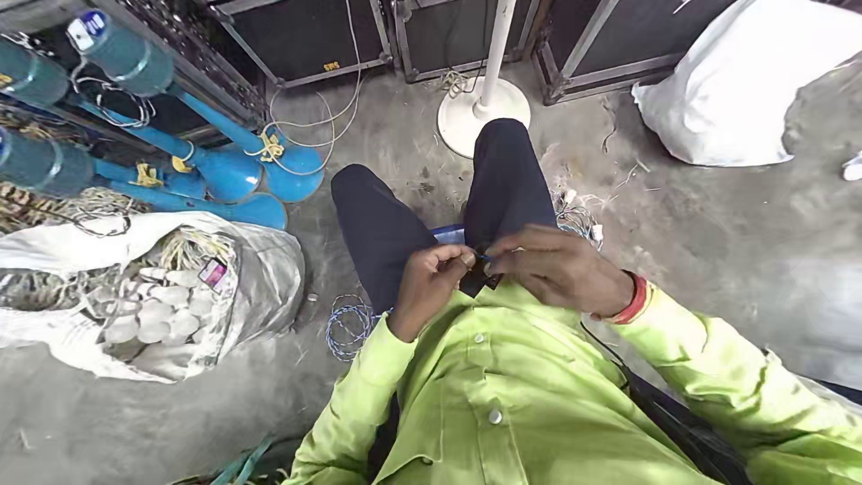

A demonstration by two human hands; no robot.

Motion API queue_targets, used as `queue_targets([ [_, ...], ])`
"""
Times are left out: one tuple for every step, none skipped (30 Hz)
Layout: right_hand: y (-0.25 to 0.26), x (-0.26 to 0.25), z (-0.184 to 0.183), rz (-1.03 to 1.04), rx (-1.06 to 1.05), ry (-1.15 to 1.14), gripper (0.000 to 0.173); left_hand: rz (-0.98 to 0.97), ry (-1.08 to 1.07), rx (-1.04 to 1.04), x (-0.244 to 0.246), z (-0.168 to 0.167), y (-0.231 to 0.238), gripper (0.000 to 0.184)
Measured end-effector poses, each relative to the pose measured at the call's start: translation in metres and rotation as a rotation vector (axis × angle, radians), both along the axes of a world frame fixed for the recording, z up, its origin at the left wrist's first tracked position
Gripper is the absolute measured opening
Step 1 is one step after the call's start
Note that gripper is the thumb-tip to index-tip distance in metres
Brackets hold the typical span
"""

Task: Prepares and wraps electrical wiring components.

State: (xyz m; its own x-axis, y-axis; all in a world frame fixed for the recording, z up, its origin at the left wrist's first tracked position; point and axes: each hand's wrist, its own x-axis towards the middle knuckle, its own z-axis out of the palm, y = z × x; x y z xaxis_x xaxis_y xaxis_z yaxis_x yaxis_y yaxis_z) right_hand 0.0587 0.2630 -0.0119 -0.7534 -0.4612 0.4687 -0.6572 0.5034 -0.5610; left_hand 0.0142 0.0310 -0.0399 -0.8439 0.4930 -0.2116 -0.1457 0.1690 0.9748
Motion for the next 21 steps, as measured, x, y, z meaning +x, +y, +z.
queue_targets([
  [-0.003, 0.002, -0.006, 0.013, 0.048, 0.022, 0.019, 0.003, -0.007, -0.007, 0.000, 0.002, 0.000, 0.015],
  [-0.006, 0.002, -0.010, 0.013, 0.086, 0.042, 0.020, 0.007, -0.015, -0.012, 0.000, 0.004, 0.000, 0.014],
  [-0.009, 0.003, -0.011, 0.007, 0.117, 0.059, 0.020, 0.012, -0.018, -0.016, 0.000, 0.005, 0.000, 0.014],
  [-0.011, 0.002, -0.010, 0.008, 0.145, 0.071, 0.020, 0.019, -0.020, -0.017, 0.000, 0.007, 0.000, 0.013],
  [-0.012, 0.001, -0.009, 0.021, 0.168, 0.077, 0.020, 0.027, -0.025, -0.013, 0.000, 0.008, 0.000, 0.013],
  [-0.011, 0.000, -0.007, 0.037, 0.189, 0.085, 0.022, 0.028, -0.036, -0.002, 0.000, 0.010, 0.000, 0.012],
  [-0.010, 0.000, -0.006, 0.051, 0.203, 0.095, 0.022, 0.025, -0.058, 0.014, 0.000, 0.011, 0.001, 0.012],
  [-0.009, -0.001, -0.006, 0.053, 0.199, 0.109, 0.022, 0.021, -0.082, 0.042, 0.001, 0.011, 0.001, 0.013],
  [-0.008, 0.000, -0.006, 0.036, 0.165, 0.116, 0.020, 0.014, -0.099, 0.083, 0.001, 0.010, 0.002, 0.014],
  [-0.008, 0.002, -0.007, -0.007, 0.091, 0.100, 0.019, 0.002, -0.108, 0.127, 0.002, 0.010, 0.002, 0.015],
  [-0.010, 0.005, -0.007, -0.072, -0.026, 0.043, 0.019, -0.010, -0.101, 0.168, 0.003, 0.010, 0.002, 0.016],
  [-0.013, 0.009, -0.009, -0.146, -0.179, -0.058, 0.019, -0.027, -0.069, 0.196, 0.003, 0.011, 0.002, 0.017],
  [-0.017, 0.012, -0.010, -0.219, -0.363, -0.205, 0.016, -0.046, -0.022, 0.205, 0.003, 0.012, 0.002, 0.017],
  [-0.023, 0.015, -0.010, -0.281, -0.553, -0.380, 0.014, -0.063, 0.033, 0.200, 0.002, 0.012, 0.003, 0.018],
  [-0.026, 0.014, -0.009, -0.324, -0.731, -0.575, 0.015, -0.078, 0.093, 0.174, 0.000, 0.012, 0.003, 0.018],
  [-0.028, 0.010, -0.008, -0.362, -0.882, -0.768, 0.020, -0.092, 0.136, 0.132, -0.003, 0.012, 0.003, 0.017],
  [-0.029, 0.006, -0.008, -0.395, -0.949, -0.910, 0.023, -0.104, 0.161, 0.083, -0.005, 0.011, 0.001, 0.017],
  [-0.027, 0.003, -0.008, -0.407, -0.911, -0.959, 0.021, -0.112, 0.170, 0.043, -0.007, 0.010, -0.001, 0.017],
  [-0.023, 0.002, -0.008, -0.401, -0.754, -0.887, 0.017, -0.112, 0.166, 0.015, -0.008, 0.008, -0.003, 0.016],
  [-0.021, 0.002, -0.005, -0.412, -0.528, -0.702, 0.015, -0.102, 0.156, 0.008, -0.007, 0.006, -0.005, 0.015],
  [-0.018, 0.004, 0.000, -0.409, -0.325, -0.469, 0.020, -0.085, 0.139, 0.019, -0.006, 0.004, -0.006, 0.015],
])
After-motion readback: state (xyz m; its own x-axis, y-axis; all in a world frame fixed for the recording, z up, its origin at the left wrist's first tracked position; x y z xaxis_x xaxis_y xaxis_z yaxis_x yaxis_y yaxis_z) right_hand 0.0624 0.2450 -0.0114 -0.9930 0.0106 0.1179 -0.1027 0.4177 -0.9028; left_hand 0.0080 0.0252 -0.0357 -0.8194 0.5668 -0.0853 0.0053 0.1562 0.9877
